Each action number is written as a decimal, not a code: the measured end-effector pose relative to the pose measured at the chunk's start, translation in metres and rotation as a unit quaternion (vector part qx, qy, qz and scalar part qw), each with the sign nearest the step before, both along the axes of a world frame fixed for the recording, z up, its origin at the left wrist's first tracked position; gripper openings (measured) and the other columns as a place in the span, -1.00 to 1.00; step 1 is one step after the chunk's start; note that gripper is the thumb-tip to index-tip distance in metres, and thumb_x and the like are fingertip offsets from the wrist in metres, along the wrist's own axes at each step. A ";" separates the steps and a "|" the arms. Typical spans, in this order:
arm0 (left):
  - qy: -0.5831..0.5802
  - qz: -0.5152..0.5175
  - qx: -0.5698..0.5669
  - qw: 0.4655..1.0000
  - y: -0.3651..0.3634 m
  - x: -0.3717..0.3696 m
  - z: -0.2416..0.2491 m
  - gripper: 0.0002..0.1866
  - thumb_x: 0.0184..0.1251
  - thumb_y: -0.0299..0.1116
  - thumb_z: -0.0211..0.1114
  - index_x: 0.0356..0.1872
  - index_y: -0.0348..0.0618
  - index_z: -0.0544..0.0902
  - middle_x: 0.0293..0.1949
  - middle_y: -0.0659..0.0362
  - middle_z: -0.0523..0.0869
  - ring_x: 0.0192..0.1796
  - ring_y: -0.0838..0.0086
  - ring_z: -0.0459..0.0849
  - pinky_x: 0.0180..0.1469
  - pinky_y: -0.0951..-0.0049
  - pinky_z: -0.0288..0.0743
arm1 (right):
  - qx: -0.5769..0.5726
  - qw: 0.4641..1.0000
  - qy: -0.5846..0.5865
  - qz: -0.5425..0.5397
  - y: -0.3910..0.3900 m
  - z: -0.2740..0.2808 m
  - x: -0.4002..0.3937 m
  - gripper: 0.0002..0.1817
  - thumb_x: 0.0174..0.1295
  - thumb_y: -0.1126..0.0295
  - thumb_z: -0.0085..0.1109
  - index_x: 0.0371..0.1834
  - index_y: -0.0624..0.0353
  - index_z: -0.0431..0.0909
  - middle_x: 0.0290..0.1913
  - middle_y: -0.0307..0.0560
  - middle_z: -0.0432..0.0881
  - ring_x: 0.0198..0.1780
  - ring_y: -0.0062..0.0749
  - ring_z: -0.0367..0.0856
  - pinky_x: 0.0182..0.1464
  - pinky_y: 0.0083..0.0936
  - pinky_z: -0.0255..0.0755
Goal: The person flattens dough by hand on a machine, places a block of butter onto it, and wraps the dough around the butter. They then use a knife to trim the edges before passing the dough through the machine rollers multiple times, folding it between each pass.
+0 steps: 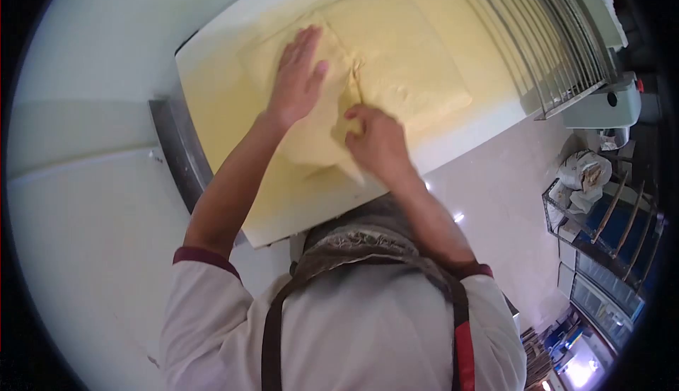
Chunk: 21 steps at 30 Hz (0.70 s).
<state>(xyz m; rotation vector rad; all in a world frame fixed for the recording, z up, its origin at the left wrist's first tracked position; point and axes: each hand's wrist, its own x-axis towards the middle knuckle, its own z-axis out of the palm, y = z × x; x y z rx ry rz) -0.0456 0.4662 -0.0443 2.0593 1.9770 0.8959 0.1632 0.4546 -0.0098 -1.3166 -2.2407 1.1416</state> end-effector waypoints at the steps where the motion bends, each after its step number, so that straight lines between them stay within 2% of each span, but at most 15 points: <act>1: -0.028 0.008 0.002 1.000 -0.036 -0.014 0.000 -0.41 0.48 -0.25 -0.07 0.42 -0.33 0.10 0.45 -0.16 0.11 0.51 0.02 0.00 0.50 0.08 -0.15 | -0.080 0.997 0.021 -0.013 0.009 0.006 0.001 -0.60 -0.04 0.58 0.24 -0.07 0.04 0.57 -0.43 -0.05 0.61 -0.38 -0.09 0.61 -0.23 -0.23 0.51; 2: -0.055 0.013 0.007 0.998 -0.063 -0.020 0.000 -0.41 0.48 -0.28 -0.07 0.41 -0.38 0.09 0.44 -0.19 0.11 0.51 -0.02 0.00 0.50 0.09 -0.14 | -0.167 0.962 0.201 -0.077 0.011 -0.009 -0.002 -0.62 -0.02 0.60 0.25 -0.07 0.05 0.58 -0.38 -0.11 0.61 -0.36 -0.21 0.62 -0.24 -0.33 0.51; 3: -0.085 0.041 0.013 0.995 -0.086 -0.014 -0.006 -0.42 0.48 -0.29 -0.08 0.41 -0.40 0.08 0.44 -0.19 0.11 0.51 -0.04 0.00 0.49 0.10 -0.13 | -0.244 0.885 0.372 -0.138 0.009 -0.022 -0.006 -0.64 0.01 0.61 0.26 -0.08 0.06 0.58 -0.32 -0.18 0.61 -0.33 -0.34 0.62 -0.25 -0.42 0.50; 6: -0.154 0.108 0.025 0.982 -0.132 0.011 -0.025 -0.42 0.49 -0.29 -0.10 0.41 -0.43 0.07 0.45 -0.19 0.09 0.51 -0.07 -0.02 0.49 0.11 -0.13 | -0.392 0.695 0.533 -0.281 -0.025 0.008 -0.017 -0.69 0.09 0.63 0.23 -0.08 0.10 0.59 -0.23 -0.29 0.55 -0.31 -0.51 0.59 -0.24 -0.54 0.47; 8: -0.165 0.129 0.030 0.977 -0.137 0.031 -0.027 -0.41 0.51 -0.25 -0.13 0.43 -0.40 0.07 0.46 -0.19 0.06 0.51 -0.07 -0.05 0.49 0.08 -0.15 | -0.321 0.819 0.430 -0.204 -0.042 0.000 -0.007 -0.70 0.09 0.60 0.26 -0.08 0.12 0.61 -0.19 -0.18 0.56 -0.31 -0.42 0.62 -0.22 -0.49 0.49; 9: -0.132 0.149 0.017 0.980 -0.137 0.034 -0.030 -0.41 0.51 -0.23 -0.14 0.44 -0.35 0.07 0.47 -0.18 0.04 0.52 -0.06 -0.06 0.48 0.05 -0.16 | -0.282 0.871 0.372 -0.155 -0.045 -0.003 -0.001 -0.70 0.09 0.59 0.27 -0.08 0.13 0.62 -0.16 -0.13 0.56 -0.32 -0.37 0.63 -0.22 -0.46 0.50; 10: -0.099 0.166 -0.001 0.981 -0.133 0.036 -0.033 -0.41 0.51 -0.20 -0.15 0.45 -0.30 0.08 0.47 -0.17 0.03 0.52 -0.06 -0.08 0.48 0.02 -0.18 | -0.202 0.944 0.255 -0.062 -0.040 -0.001 0.004 -0.69 0.08 0.56 0.29 -0.07 0.12 0.62 -0.19 -0.08 0.57 -0.31 -0.32 0.64 -0.21 -0.42 0.50; 11: -0.065 0.178 -0.018 0.982 -0.130 0.040 -0.032 -0.41 0.51 -0.17 -0.16 0.46 -0.25 0.09 0.48 -0.16 0.01 0.52 -0.05 -0.09 0.48 -0.01 -0.19 | -0.112 0.984 0.133 0.032 -0.027 0.006 0.010 -0.69 0.07 0.52 0.31 -0.06 0.11 0.63 -0.22 -0.04 0.58 -0.31 -0.27 0.65 -0.20 -0.38 0.50; 12: -0.029 0.175 -0.039 0.983 -0.127 0.045 -0.028 -0.41 0.51 -0.15 -0.17 0.46 -0.19 0.09 0.48 -0.15 0.01 0.53 -0.05 -0.11 0.48 -0.02 -0.21 | -0.015 0.992 0.009 0.123 -0.013 0.010 0.014 -0.68 0.07 0.49 0.32 -0.06 0.10 0.64 -0.25 0.01 0.58 -0.30 -0.22 0.65 -0.20 -0.35 0.51; 15: 0.059 0.164 -0.096 0.980 -0.120 0.062 -0.014 -0.43 0.50 -0.11 -0.18 0.48 -0.02 0.12 0.49 -0.11 -0.01 0.53 -0.03 -0.13 0.48 -0.06 -0.25 | 0.010 0.992 -0.016 0.129 0.009 0.013 0.032 -0.69 0.05 0.41 0.34 -0.08 0.08 0.67 -0.32 0.10 0.59 -0.30 -0.13 0.65 -0.16 -0.28 0.50; 16: 0.077 0.166 -0.108 0.977 -0.119 0.067 -0.013 -0.43 0.50 -0.12 -0.17 0.48 0.02 0.12 0.50 -0.09 -0.01 0.54 -0.02 -0.13 0.48 -0.06 -0.26 | 0.036 0.990 -0.043 0.131 0.010 0.008 0.038 -0.70 0.07 0.37 0.33 -0.09 0.07 0.67 -0.39 0.03 0.60 -0.33 -0.17 0.65 -0.16 -0.29 0.50; 19: 0.102 0.159 -0.129 0.974 -0.116 0.065 -0.007 -0.44 0.49 -0.14 -0.15 0.48 0.05 0.13 0.50 -0.07 -0.01 0.54 0.01 -0.13 0.48 -0.06 -0.29 | 0.065 0.989 -0.029 0.132 0.008 -0.006 0.047 -0.71 0.07 0.37 0.33 -0.10 0.07 0.68 -0.36 0.01 0.61 -0.36 -0.19 0.65 -0.19 -0.32 0.51; 20: 0.101 0.158 -0.136 0.973 -0.116 0.065 -0.004 -0.44 0.49 -0.15 -0.14 0.48 0.05 0.14 0.50 -0.07 -0.01 0.54 0.01 -0.13 0.48 -0.06 -0.29 | 0.048 0.991 0.005 0.121 0.007 -0.006 0.047 -0.66 0.03 0.49 0.40 -0.07 0.08 0.69 -0.36 -0.04 0.66 -0.45 -0.43 0.62 -0.35 -0.53 0.50; 21: 0.113 0.136 -0.136 0.975 -0.112 0.070 -0.001 -0.44 0.49 -0.14 -0.14 0.48 0.06 0.13 0.50 -0.06 -0.01 0.54 0.03 -0.13 0.48 -0.05 -0.30 | 0.027 0.992 0.031 0.123 0.008 -0.005 0.047 -0.68 0.03 0.46 0.40 -0.09 0.09 0.69 -0.37 -0.02 0.66 -0.44 -0.37 0.63 -0.33 -0.50 0.51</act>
